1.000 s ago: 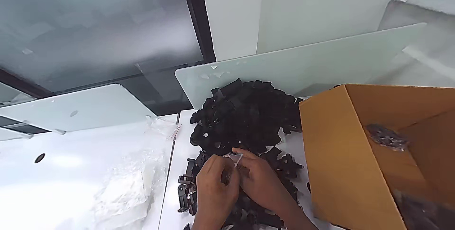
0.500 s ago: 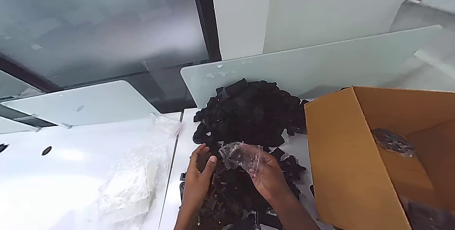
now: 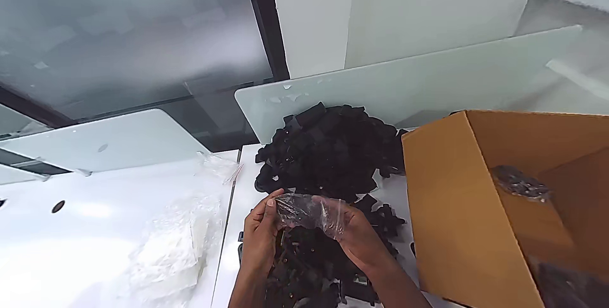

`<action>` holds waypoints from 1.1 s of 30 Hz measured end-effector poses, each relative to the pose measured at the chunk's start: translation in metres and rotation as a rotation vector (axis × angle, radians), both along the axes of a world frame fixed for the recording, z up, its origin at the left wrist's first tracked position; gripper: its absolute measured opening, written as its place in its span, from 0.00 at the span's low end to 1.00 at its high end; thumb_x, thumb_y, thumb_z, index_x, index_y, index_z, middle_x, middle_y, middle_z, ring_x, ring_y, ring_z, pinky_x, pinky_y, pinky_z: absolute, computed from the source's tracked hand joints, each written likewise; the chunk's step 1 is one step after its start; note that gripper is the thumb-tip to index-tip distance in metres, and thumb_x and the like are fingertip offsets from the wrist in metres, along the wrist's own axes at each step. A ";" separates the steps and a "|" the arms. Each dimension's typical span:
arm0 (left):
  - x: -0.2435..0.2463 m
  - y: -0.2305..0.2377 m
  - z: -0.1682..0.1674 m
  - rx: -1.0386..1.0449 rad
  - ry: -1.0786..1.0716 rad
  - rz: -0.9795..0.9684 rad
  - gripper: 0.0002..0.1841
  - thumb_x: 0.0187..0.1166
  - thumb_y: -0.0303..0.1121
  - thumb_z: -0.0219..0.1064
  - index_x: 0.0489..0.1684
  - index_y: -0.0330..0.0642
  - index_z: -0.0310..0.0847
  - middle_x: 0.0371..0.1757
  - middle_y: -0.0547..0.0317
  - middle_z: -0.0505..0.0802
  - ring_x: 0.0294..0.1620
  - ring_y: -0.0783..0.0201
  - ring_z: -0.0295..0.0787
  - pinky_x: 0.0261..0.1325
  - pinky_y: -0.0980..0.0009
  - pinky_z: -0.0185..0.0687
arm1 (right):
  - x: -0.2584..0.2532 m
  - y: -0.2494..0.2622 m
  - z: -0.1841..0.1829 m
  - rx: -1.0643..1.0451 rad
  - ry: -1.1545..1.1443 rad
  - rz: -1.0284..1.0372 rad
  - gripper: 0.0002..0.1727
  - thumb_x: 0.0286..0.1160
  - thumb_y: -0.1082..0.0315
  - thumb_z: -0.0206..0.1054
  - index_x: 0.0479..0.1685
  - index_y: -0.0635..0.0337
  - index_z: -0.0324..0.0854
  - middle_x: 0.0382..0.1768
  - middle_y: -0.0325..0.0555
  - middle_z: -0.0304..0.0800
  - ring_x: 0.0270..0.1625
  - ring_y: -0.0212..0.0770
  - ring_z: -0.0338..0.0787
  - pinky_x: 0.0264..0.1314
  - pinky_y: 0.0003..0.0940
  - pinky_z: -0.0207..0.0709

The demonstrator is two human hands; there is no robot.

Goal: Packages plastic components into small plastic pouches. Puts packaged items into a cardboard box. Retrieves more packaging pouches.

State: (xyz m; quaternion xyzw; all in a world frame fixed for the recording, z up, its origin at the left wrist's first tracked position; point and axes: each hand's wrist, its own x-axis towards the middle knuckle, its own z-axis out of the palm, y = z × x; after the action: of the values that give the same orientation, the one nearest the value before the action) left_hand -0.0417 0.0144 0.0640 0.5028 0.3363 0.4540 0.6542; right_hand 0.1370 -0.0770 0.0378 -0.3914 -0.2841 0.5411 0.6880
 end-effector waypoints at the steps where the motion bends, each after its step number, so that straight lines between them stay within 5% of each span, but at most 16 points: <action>1: 0.001 0.001 0.001 0.009 0.000 0.012 0.20 0.94 0.31 0.46 0.68 0.30 0.80 0.50 0.48 0.94 0.43 0.62 0.95 0.46 0.65 0.94 | 0.000 -0.001 0.000 0.014 -0.020 0.037 0.21 0.71 0.80 0.66 0.66 0.67 0.85 0.59 0.48 0.93 0.58 0.38 0.92 0.64 0.36 0.87; 5: 0.006 0.004 0.000 -0.011 -0.008 0.065 0.19 0.94 0.33 0.46 0.61 0.33 0.84 0.45 0.52 0.94 0.40 0.65 0.93 0.42 0.69 0.92 | -0.004 -0.005 0.000 0.102 -0.125 0.038 0.15 0.70 0.81 0.69 0.55 0.63 0.91 0.50 0.43 0.96 0.47 0.32 0.94 0.54 0.30 0.90; 11: 0.011 0.005 -0.016 -0.140 -0.104 0.024 0.18 0.95 0.34 0.43 0.59 0.36 0.80 0.40 0.54 0.93 0.39 0.65 0.94 0.42 0.67 0.93 | -0.002 -0.007 0.016 0.159 -0.319 0.052 0.12 0.78 0.73 0.64 0.50 0.66 0.91 0.72 0.52 0.84 0.74 0.40 0.83 0.72 0.33 0.81; 16: 0.025 -0.002 -0.034 -0.434 -0.352 -0.020 0.18 0.97 0.43 0.37 0.56 0.46 0.71 0.44 0.51 0.95 0.44 0.56 0.96 0.44 0.62 0.94 | -0.004 -0.006 0.026 0.182 -0.304 0.023 0.13 0.82 0.69 0.63 0.51 0.66 0.91 0.77 0.52 0.79 0.77 0.42 0.80 0.76 0.36 0.79; 19: 0.030 -0.009 -0.036 -0.557 -0.478 -0.080 0.14 0.95 0.46 0.44 0.61 0.51 0.69 0.51 0.48 0.95 0.49 0.50 0.97 0.47 0.57 0.94 | -0.006 -0.005 0.017 0.154 -0.685 -0.177 0.13 0.77 0.69 0.63 0.47 0.60 0.94 0.77 0.50 0.79 0.78 0.39 0.79 0.77 0.32 0.77; 21: 0.028 -0.007 -0.040 -0.499 -0.477 -0.106 0.11 0.94 0.37 0.48 0.66 0.48 0.68 0.51 0.47 0.92 0.49 0.51 0.95 0.48 0.57 0.94 | -0.006 -0.008 0.018 0.132 -0.836 -0.256 0.13 0.75 0.65 0.63 0.44 0.57 0.95 0.78 0.49 0.79 0.80 0.40 0.76 0.79 0.35 0.75; 28: 0.019 0.004 -0.036 -0.414 -0.463 -0.055 0.12 0.91 0.29 0.53 0.64 0.38 0.76 0.43 0.52 0.94 0.42 0.60 0.95 0.50 0.62 0.94 | 0.001 -0.020 0.045 0.314 -0.564 -0.163 0.15 0.84 0.58 0.64 0.40 0.59 0.93 0.77 0.53 0.80 0.81 0.46 0.76 0.81 0.38 0.75; 33: 0.007 0.007 -0.039 -0.386 -0.464 -0.047 0.11 0.89 0.31 0.56 0.60 0.40 0.79 0.44 0.52 0.94 0.44 0.62 0.95 0.50 0.63 0.94 | 0.007 -0.023 0.049 0.494 -0.135 -0.116 0.18 0.87 0.50 0.60 0.43 0.49 0.92 0.64 0.41 0.89 0.65 0.39 0.88 0.64 0.35 0.85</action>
State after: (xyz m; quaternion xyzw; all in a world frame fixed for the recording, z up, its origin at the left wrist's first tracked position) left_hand -0.0350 0.0214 0.0253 0.2595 0.2461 0.4693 0.8074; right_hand 0.1443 -0.1003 0.0867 -0.2624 -0.4300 0.3875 0.7720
